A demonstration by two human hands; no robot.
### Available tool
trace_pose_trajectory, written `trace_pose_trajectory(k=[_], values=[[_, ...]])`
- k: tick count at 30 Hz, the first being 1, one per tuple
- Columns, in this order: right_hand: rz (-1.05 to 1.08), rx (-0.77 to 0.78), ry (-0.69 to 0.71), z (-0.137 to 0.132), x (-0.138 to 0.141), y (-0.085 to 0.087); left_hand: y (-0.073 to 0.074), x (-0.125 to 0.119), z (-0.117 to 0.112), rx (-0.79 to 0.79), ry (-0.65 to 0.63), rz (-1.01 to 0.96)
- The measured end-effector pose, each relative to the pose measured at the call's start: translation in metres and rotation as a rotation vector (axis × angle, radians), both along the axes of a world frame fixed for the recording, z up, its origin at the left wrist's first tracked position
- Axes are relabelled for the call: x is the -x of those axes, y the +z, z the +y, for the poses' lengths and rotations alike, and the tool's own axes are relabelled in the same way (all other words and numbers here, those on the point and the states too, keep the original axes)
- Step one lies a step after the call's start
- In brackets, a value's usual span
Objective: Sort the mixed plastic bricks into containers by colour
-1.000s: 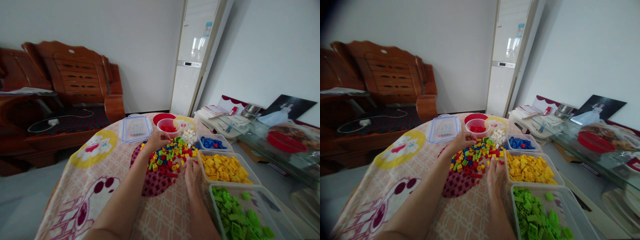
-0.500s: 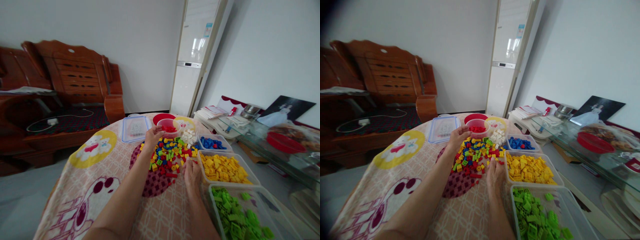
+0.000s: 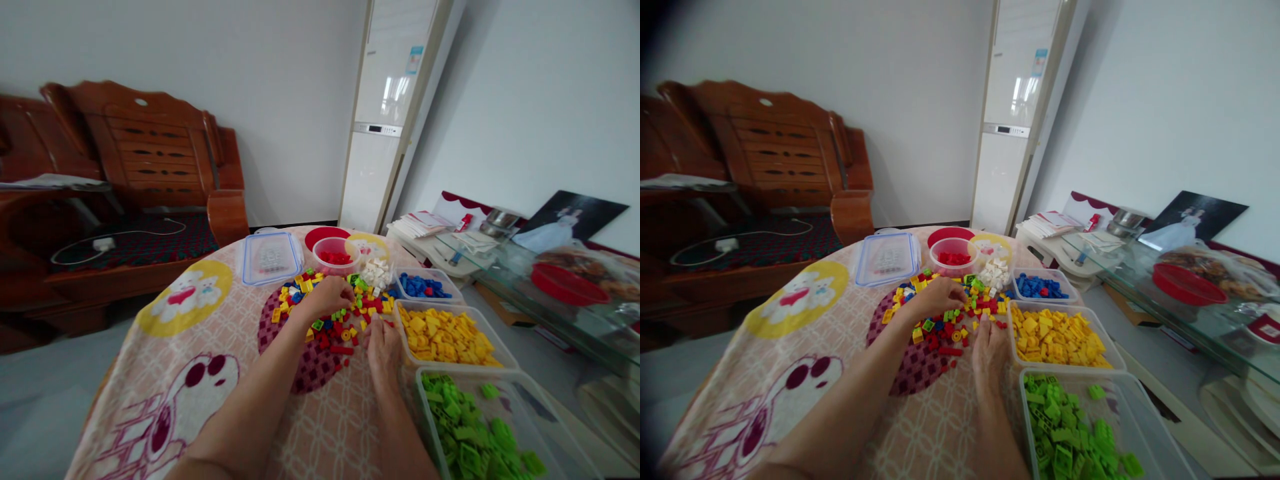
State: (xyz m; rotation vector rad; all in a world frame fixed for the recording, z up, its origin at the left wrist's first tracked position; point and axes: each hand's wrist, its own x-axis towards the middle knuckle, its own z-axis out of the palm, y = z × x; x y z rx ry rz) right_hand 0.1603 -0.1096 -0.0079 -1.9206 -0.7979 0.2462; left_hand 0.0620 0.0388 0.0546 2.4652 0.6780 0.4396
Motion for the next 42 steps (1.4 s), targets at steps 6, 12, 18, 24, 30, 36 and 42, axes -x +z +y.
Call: trace_pose_trajectory(k=[6,12,18,24,30,36,42], values=[[-0.021,0.014,-0.009,-0.001,0.0,0.001,-0.011,-0.012,-0.013,-0.23,0.031,0.307],[-0.017,0.016,-0.023,0.0,0.0,0.001,-0.008,-0.016,-0.023,-0.253,0.033,0.4],[-0.023,0.019,-0.013,0.001,-0.001,-0.001,-0.009,-0.014,-0.022,-0.219,-0.011,0.338],[-0.035,0.013,-0.009,0.001,-0.001,-0.002,-0.009,-0.011,-0.007,-0.091,0.03,0.097],[-0.054,0.026,-0.021,0.003,0.0,-0.001,-0.002,-0.001,0.007,-0.022,0.129,-0.112],[-0.183,0.114,-0.045,0.004,0.001,0.002,0.004,-0.002,0.011,-0.031,0.212,-0.107],[-0.264,0.153,-0.061,0.008,-0.002,-0.001,0.003,-0.007,0.013,-0.085,0.223,-0.074]])
